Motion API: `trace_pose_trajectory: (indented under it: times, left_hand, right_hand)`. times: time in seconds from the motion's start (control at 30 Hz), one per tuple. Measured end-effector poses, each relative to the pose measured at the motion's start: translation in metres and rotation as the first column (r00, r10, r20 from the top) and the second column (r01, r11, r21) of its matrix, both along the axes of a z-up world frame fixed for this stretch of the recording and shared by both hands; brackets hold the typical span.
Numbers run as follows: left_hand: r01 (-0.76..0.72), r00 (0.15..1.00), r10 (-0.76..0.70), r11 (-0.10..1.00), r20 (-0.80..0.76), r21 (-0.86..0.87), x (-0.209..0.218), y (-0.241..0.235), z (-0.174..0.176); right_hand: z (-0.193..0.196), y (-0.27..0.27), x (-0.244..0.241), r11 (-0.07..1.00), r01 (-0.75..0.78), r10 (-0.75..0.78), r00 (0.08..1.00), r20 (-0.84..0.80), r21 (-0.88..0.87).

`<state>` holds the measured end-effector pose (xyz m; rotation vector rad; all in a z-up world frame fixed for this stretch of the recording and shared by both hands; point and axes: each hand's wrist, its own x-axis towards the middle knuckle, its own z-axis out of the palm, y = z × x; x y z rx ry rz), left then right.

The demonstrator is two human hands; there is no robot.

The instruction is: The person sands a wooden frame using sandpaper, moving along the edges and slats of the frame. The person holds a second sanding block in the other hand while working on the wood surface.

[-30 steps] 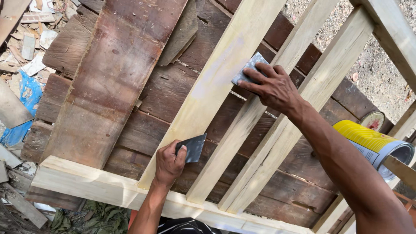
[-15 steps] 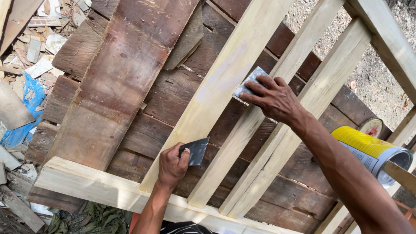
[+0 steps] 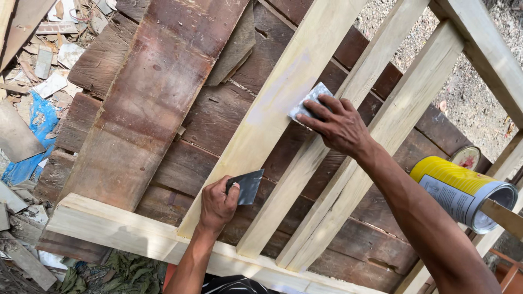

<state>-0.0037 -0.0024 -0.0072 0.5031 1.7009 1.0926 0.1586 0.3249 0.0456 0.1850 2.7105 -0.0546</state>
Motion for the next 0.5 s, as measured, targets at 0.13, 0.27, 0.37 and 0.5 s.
trace_pose_trajectory:
  times: [0.13,0.27,0.37,0.5]
  left_hand:
    - [0.009,1.0,-0.009,1.0,0.011,-0.012,0.003,-0.001,0.0]
    - [0.013,1.0,-0.013,1.0,-0.003,0.005,0.0,0.001,0.002]
    - [0.014,1.0,-0.014,1.0,0.004,-0.015,-0.001,0.002,0.006]
    - [-0.033,0.999,0.033,0.999,-0.011,0.026,-0.002,0.004,0.008]
  right_hand:
    - [0.003,-0.001,-0.03,0.965,0.262,-0.259,0.96,0.111,-0.012]
    - [0.007,-0.029,-0.031,0.976,0.216,-0.218,0.952,0.216,0.031]
    - [0.009,-0.031,-0.015,0.989,0.14,-0.134,0.984,0.12,-0.046]
    - [-0.006,-0.014,0.007,1.0,0.002,-0.003,0.999,0.055,0.01]
